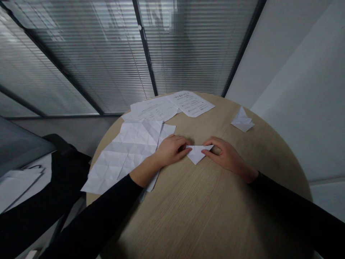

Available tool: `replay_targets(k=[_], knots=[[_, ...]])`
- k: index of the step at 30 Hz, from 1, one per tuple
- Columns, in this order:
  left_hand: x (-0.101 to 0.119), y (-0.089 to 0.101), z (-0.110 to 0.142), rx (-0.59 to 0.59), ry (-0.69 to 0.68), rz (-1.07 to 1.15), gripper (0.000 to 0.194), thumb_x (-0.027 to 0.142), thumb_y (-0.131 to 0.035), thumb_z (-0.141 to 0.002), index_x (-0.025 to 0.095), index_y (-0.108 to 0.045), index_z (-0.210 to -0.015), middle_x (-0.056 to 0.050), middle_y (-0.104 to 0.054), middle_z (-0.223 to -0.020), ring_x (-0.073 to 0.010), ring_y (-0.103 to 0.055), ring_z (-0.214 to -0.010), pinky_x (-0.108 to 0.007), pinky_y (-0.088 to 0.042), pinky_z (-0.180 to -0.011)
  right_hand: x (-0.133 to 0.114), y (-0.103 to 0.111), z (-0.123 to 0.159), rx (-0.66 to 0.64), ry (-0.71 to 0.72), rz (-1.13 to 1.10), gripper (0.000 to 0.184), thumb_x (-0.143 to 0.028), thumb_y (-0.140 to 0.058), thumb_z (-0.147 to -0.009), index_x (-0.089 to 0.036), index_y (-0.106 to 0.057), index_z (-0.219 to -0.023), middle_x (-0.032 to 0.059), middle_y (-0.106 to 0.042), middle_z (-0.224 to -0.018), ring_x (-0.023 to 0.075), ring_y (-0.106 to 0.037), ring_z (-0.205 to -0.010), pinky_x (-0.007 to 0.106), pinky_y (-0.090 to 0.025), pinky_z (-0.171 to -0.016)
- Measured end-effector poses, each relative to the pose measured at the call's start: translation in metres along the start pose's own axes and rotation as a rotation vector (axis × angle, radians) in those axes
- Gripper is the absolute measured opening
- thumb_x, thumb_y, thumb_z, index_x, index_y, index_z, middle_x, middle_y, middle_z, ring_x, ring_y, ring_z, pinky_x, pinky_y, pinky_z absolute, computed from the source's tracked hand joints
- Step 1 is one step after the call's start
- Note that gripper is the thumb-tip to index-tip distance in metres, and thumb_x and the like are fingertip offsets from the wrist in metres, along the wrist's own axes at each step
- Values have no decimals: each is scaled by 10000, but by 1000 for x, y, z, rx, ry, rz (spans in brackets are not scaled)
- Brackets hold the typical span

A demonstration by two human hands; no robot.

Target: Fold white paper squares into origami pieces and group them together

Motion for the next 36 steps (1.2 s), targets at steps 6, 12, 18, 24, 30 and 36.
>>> replay_targets(k=[6, 12, 18, 24, 30, 36], knots=[[15, 10, 2, 80, -135, -11, 304, 421, -530, -1226, 212, -724, -1121, -52, -823, -1028, -197, -783, -958, -367, -552, -939, -22, 6, 6, -50, 107, -208, 277, -367, -741, -1086, -285, -709, -1349, 95, -816, -1235, 298, -792, -1111, 470, -648, -1001], [27, 11, 5, 107, -270, -112, 292, 363, -498, -1249, 225, -756, -1231, -50, -841, -1117, -191, -795, -1036, -352, -548, -970, -41, -3, 7, -199, 208, -293, 342, -261, -689, -1101, -303, -692, -1441, 88, -772, -1205, 288, -746, -1072, 475, -614, -966], [27, 8, 6, 97, -256, -138, 293, 364, -510, -1246, 229, -771, -1248, -54, -843, -1141, -187, -791, -1023, -340, -548, -926, -30, -12, 9, -164, 189, -211, 393, -217, -762, -1059, -325, -678, -1427, 71, -771, -1175, 276, -739, -1042, 473, -611, -959], [28, 9, 7, 126, -260, -132, 252, 344, -549, -1232, 218, -767, -1231, -52, -846, -1138, -188, -794, -1010, -342, -554, -900, -25, -15, 10, -142, 202, -174, 491, -261, -843, -1025, -333, -655, -1473, 69, -775, -1195, 277, -756, -1053, 472, -623, -972], [28, 10, 5, 117, -237, -67, 266, 359, -543, -1234, 221, -769, -1209, -48, -847, -1102, -175, -801, -980, -319, -555, -839, -24, -17, 11, -150, 209, -141, 534, -241, -840, -1023, -343, -630, -1503, 67, -773, -1233, 276, -762, -1057, 476, -621, -977], [34, 9, 4, 75, -264, 32, 250, 356, -568, -1223, 213, -769, -1179, -47, -842, -1034, -185, -791, -935, -324, -553, -834, -21, -17, 9, -143, 185, -137, 366, -205, -862, -996, -315, -667, -1284, 32, -747, -1109, 257, -739, -984, 423, -598, -900]])
Point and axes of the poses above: each hand's wrist, its own z-axis away from the middle knuckle, its own y-axis out of the back of the hand, x = y × z, the point moved 9 cm from there along -z, towards the middle knuckle
